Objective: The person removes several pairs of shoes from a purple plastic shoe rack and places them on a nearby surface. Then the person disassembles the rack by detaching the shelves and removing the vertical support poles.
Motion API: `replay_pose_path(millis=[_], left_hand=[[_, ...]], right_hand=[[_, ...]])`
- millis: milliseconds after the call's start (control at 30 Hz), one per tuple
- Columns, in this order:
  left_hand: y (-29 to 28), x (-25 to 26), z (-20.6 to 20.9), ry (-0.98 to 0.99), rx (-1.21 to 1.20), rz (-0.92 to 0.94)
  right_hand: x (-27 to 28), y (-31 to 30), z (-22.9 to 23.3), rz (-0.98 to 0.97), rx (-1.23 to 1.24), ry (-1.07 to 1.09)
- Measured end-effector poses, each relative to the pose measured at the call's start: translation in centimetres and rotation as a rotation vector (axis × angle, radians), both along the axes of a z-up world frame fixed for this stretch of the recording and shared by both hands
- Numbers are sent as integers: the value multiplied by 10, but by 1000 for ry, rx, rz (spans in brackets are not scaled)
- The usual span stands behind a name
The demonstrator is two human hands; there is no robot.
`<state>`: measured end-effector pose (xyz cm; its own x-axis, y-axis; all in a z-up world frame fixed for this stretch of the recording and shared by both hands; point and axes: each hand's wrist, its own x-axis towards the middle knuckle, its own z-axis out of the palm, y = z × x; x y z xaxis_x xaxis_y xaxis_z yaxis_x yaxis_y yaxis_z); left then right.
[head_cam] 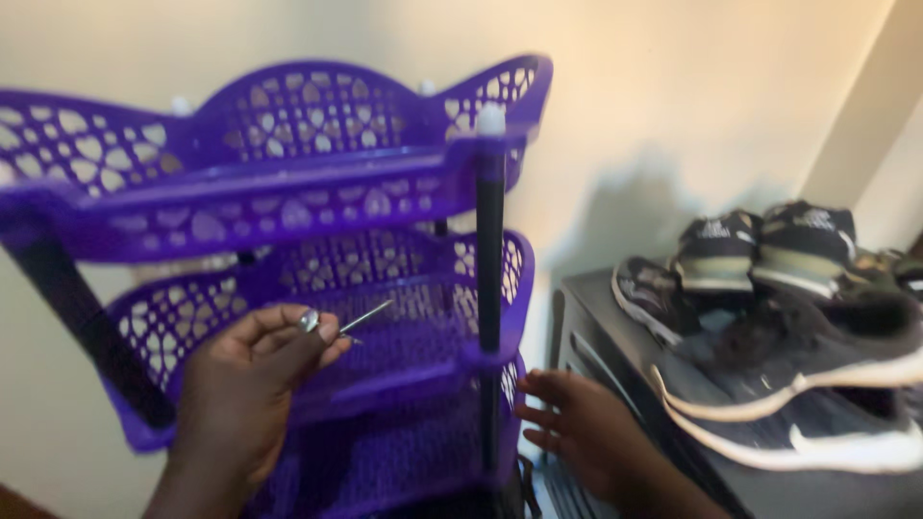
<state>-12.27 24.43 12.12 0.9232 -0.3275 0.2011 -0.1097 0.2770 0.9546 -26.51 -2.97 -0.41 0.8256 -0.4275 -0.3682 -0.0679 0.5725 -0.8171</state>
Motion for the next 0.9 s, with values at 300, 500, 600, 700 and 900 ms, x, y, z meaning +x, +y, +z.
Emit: replay_pose_path(millis=[300,500,600,700,900], left_hand=[[-53,-93,3,23,298,-542],[-118,-133,-14,-4,128,-844],[-146,-149,-20,5,43,-942],[-172,-166,-21,-70,69,-962],[-221,-201,-17,-88,109,-928]], right_hand=[[-90,39,78,88,-182,-236],[-144,15,98,108,-462,-69],[-170,2,96,0,-494,-7],[-192,-15,98,-90,-534,59],[-235,-58,92,-149,-477,5]])
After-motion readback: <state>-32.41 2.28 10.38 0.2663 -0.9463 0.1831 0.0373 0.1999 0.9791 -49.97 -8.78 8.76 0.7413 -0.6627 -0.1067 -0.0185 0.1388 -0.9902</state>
